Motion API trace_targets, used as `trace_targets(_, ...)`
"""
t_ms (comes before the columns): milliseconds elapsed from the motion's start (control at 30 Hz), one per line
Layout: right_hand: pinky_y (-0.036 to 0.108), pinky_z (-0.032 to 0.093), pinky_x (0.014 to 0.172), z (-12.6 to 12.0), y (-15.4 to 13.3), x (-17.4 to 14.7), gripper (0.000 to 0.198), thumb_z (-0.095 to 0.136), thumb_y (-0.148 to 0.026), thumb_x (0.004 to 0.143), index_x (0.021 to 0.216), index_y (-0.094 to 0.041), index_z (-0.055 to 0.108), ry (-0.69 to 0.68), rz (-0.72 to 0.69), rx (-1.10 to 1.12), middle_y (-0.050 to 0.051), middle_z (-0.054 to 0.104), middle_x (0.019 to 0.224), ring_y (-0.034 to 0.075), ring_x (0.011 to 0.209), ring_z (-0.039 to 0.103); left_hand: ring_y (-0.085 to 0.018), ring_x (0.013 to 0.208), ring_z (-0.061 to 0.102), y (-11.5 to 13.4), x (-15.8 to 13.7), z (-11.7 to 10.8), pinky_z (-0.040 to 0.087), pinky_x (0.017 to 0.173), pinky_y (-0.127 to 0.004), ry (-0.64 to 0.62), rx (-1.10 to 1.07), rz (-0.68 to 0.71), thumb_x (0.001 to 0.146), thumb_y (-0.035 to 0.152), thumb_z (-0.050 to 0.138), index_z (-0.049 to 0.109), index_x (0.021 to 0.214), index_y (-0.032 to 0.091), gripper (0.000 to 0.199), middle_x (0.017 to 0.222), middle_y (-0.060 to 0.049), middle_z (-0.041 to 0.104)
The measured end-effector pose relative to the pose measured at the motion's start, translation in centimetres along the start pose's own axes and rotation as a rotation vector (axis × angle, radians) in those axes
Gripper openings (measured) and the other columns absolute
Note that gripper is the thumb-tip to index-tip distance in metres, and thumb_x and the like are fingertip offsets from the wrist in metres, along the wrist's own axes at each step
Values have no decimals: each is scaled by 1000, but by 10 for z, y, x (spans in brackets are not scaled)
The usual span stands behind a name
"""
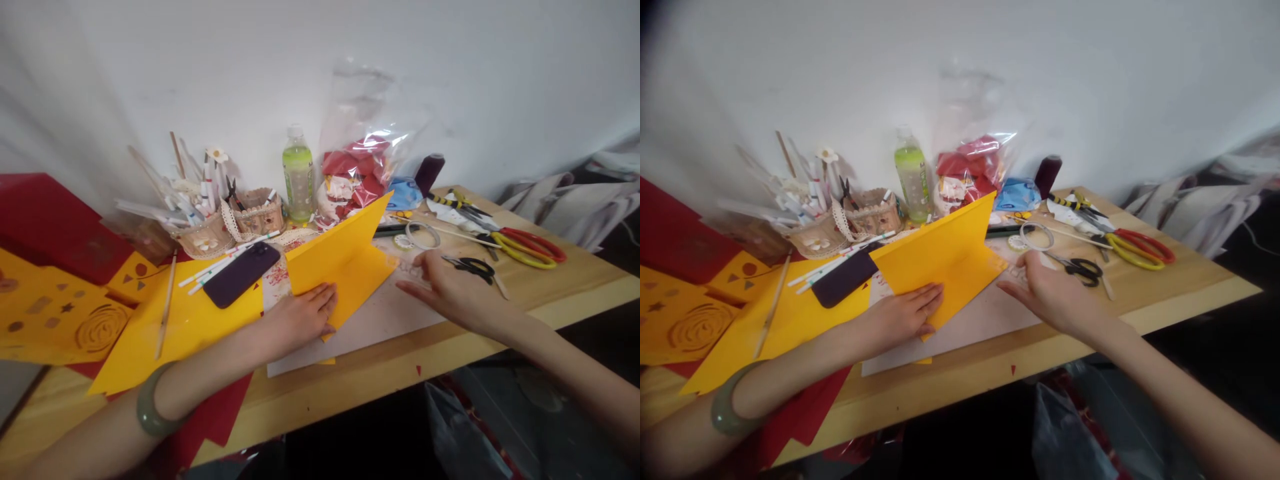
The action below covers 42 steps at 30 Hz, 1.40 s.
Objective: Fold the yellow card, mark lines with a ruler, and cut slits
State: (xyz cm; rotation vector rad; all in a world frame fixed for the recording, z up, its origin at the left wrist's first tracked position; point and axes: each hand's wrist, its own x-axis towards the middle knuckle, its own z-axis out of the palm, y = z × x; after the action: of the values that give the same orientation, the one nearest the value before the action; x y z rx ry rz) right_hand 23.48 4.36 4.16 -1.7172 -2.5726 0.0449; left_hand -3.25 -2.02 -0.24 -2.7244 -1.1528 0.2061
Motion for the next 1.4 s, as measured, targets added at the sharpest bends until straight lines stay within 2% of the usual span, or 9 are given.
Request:
trace_targets(67, 27, 41, 56, -1, -14, -8, 38, 24, -51, 91, 97, -20, 45, -7, -123, 41, 7, 66, 83, 19, 70, 62, -25, 130, 34, 0, 0, 0, 32, 105, -34, 3, -8, -7, 93, 40, 41, 39, 132, 1, 55, 141, -19, 34)
trace_targets(167, 27, 39, 60, -2, -27, -11, 32, 26, -41, 93, 87, -22, 51, -14, -242, 30, 6, 65, 88, 20, 76, 62, -26, 130, 34, 1, -1, 0, 34, 104, -35, 5, -19, -18, 93, 39, 42, 39, 132, 1, 54, 140, -19, 35)
trace_targets(233, 28, 36, 58, -2, -33, -8, 29, 33, -39, 92, 85, -21, 54, -21, -264, -5, 7, 66, 85, 21, 75, 63, -26, 130, 35, 1, 0, 0, 34, 104, -35, 9, -26, -21, 93, 38, 42, 39, 132, 1, 54, 140, -19, 36)
trace_targets(367, 28, 23, 48, 3, -46, -4, 24, 39, -36, 91, 89, -19, 55, -61, -287, -104, 6, 66, 68, 22, 60, 62, -25, 130, 35, 1, 0, 0, 33, 104, -34, 14, -29, -14, 93, 38, 42, 38, 132, 1, 54, 140, -20, 35)
trace_targets(533, 28, 13, 46, 12, -58, -3, 34, 35, -43, 92, 76, -20, 55, -107, -312, -194, 5, 65, 61, 20, 54, 61, -25, 131, 33, 0, -1, -1, 29, 107, -34, 1, -23, -4, 94, 37, 40, 37, 132, -1, 54, 141, -20, 33)
trace_targets(700, 28, 13, 46, 14, -30, 9, 39, 33, -47, 90, 76, -20, 56, -94, -179, -251, 9, 66, 67, 23, 60, 62, -23, 132, 31, 0, -1, 0, 26, 107, -32, -10, -29, -8, 94, 36, 40, 37, 133, 1, 53, 141, -19, 34)
trace_targets(933, 28, 22, 48, 14, 11, 33, 43, 28, -52, 89, 80, -21, 57, -104, -40, -248, 9, 66, 73, 24, 68, 61, -23, 133, 29, -1, -5, 2, 26, 108, -33, 6, -33, -14, 96, 37, 35, 36, 134, 2, 52, 142, -18, 33)
trace_targets(1200, 29, 29, 52, 13, 23, 41, 46, 28, -53, 88, 77, -20, 58, -114, -39, -197, 8, 65, 73, 23, 69, 60, -24, 131, 33, 1, -2, -3, 32, 105, -33, 10, -13, -30, 94, 36, 40, 42, 130, 2, 49, 141, -19, 36)
trace_targets(1400, 30, 27, 48, 13, 31, 39, 39, 32, -45, 88, 77, -18, 58, -21, 32, -202, 13, 66, 74, 29, 67, 61, -26, 127, 39, 6, -4, -6, 39, 99, -34, 36, 1, -53, 93, 34, 43, 51, 118, 4, 41, 137, -20, 41)
